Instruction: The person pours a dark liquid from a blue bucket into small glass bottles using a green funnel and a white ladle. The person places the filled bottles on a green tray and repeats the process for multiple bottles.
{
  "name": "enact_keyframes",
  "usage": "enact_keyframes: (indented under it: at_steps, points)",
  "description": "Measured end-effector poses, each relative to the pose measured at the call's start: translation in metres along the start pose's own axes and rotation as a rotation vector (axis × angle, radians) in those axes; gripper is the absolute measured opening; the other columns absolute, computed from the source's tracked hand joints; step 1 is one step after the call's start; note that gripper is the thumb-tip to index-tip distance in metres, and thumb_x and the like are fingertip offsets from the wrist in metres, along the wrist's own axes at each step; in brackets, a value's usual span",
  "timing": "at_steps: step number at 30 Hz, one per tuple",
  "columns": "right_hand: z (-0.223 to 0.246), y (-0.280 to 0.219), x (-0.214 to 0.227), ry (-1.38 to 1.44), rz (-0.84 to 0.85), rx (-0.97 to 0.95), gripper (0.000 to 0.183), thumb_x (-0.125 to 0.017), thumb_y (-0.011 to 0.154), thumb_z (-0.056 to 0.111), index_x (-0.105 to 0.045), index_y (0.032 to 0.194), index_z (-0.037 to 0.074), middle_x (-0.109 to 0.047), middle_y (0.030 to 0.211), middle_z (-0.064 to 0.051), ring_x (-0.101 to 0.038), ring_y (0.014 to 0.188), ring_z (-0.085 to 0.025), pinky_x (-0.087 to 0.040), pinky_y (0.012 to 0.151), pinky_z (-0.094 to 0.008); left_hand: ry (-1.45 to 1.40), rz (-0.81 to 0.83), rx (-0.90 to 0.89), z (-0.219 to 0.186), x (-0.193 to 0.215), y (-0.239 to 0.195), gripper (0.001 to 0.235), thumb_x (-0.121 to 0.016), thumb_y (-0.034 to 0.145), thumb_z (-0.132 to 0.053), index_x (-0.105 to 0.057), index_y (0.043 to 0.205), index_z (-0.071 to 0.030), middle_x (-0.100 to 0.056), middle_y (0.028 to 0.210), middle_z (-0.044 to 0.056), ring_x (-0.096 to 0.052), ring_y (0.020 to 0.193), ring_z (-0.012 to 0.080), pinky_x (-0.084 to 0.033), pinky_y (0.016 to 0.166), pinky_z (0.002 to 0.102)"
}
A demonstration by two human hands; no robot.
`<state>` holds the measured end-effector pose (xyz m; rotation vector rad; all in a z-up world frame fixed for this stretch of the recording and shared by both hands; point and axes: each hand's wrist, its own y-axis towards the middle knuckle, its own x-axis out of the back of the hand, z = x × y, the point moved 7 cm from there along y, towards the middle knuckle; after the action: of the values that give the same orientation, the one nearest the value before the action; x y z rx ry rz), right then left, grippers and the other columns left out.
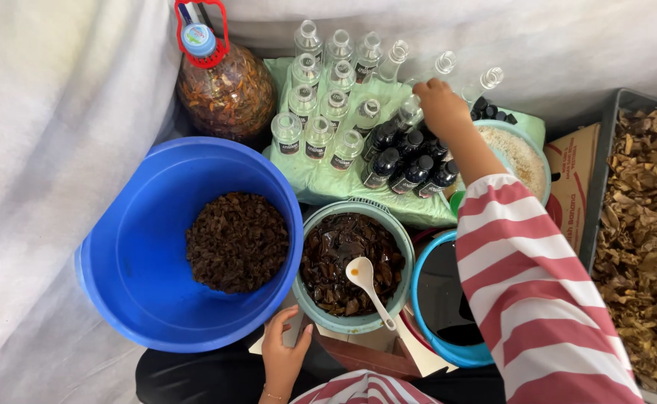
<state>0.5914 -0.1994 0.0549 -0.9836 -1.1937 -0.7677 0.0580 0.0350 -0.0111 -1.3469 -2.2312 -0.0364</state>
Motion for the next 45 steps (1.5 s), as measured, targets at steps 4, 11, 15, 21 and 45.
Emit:
enact_keyframes:
  at_steps: [4,11,15,21,45]
  points:
    - [0.014,-0.04,0.068,-0.026,-0.101,0.063,0.04,-0.052,0.1,-0.004,-0.054,0.138,0.007,-0.052,0.128,-0.021,-0.05,0.122,-0.04,-0.059,0.068,-0.06,-0.056,0.012,-0.036,-0.021,0.002,0.009,0.037,-0.078,0.08,-0.023,-0.071,0.115,-0.015,-0.072,0.125,0.0,-0.065,0.119,0.0169,-0.058,0.093,0.033]
    - [0.032,-0.147,0.159,-0.012,-0.523,0.355,0.036,-0.065,0.099,-0.003,-0.064,0.134,0.003,-0.059,0.121,-0.019,-0.057,0.111,-0.041,-0.059,0.067,-0.056,-0.136,0.092,-0.428,-0.122,-0.014,0.04,0.036,-0.074,0.086,-0.019,-0.066,0.12,-0.01,-0.07,0.124,0.006,-0.066,0.116,0.0205,-0.055,0.097,0.034]
    - [0.071,-0.228,0.196,0.148,-0.538,0.53,0.032,-0.058,0.102,-0.01,-0.059,0.132,-0.003,-0.057,0.125,-0.025,-0.058,0.116,-0.046,-0.055,0.092,-0.056,-0.084,0.114,-0.63,-0.187,-0.04,0.058,0.051,-0.071,0.09,-0.027,-0.056,0.135,-0.009,-0.063,0.132,0.009,-0.061,0.122,0.0265,-0.05,0.099,0.039]
    - [0.098,-0.295,0.168,0.414,-0.48,0.562,0.026,-0.062,0.101,0.004,-0.061,0.127,0.001,-0.059,0.119,-0.024,-0.065,0.107,-0.052,-0.055,0.092,-0.056,-0.215,0.136,-0.79,-0.253,-0.091,0.051,0.108,-0.087,0.078,-0.034,-0.022,0.157,0.0,-0.031,0.156,0.026,-0.033,0.145,0.044,-0.03,0.118,0.058]
    - [-0.131,-0.26,-0.149,0.642,-0.348,-0.538,0.095,-0.094,0.072,0.026,-0.047,0.149,-0.002,-0.058,0.138,-0.029,-0.057,0.129,-0.046,-0.043,0.111,-0.061,0.018,0.133,-0.23,-0.084,-0.129,0.051,0.078,-0.085,0.079,-0.03,-0.043,0.141,-0.008,-0.054,0.129,0.017,-0.059,0.121,0.0379,-0.052,0.096,0.056]
